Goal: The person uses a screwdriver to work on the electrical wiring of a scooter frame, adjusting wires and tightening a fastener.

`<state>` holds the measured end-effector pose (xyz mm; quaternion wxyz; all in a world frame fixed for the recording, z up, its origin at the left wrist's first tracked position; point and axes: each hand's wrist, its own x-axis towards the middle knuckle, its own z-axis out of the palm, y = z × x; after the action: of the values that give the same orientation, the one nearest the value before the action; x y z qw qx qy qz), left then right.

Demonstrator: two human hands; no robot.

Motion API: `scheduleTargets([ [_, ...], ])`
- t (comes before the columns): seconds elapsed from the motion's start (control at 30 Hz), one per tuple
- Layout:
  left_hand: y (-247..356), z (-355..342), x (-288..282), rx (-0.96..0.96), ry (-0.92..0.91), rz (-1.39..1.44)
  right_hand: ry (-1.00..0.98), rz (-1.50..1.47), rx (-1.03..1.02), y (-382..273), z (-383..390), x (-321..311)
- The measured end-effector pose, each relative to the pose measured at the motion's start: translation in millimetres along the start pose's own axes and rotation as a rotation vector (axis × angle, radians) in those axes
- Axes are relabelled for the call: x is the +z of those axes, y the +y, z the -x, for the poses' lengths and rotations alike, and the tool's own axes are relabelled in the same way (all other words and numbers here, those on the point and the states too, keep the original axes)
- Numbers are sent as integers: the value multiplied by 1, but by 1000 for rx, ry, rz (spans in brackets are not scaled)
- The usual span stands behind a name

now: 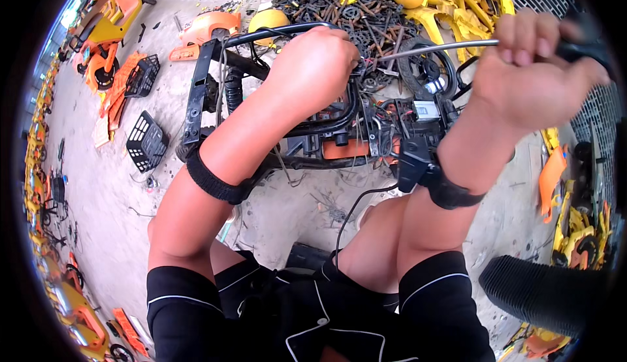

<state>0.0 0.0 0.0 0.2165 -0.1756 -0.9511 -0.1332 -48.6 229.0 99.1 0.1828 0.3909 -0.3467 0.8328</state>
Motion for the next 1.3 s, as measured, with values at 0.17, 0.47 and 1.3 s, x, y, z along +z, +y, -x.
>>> scheduleTargets([
  [0.17,3,-9,-2,85,-21,-103,-69,9,-4,-9,-6,-12],
  [0.47,10,-12,-2,75,-47,-96,174,-59,-28,56,7,35],
  [1.3,23,-20,-7,-203,-149,-92,147,32,-43,54,9,37],
])
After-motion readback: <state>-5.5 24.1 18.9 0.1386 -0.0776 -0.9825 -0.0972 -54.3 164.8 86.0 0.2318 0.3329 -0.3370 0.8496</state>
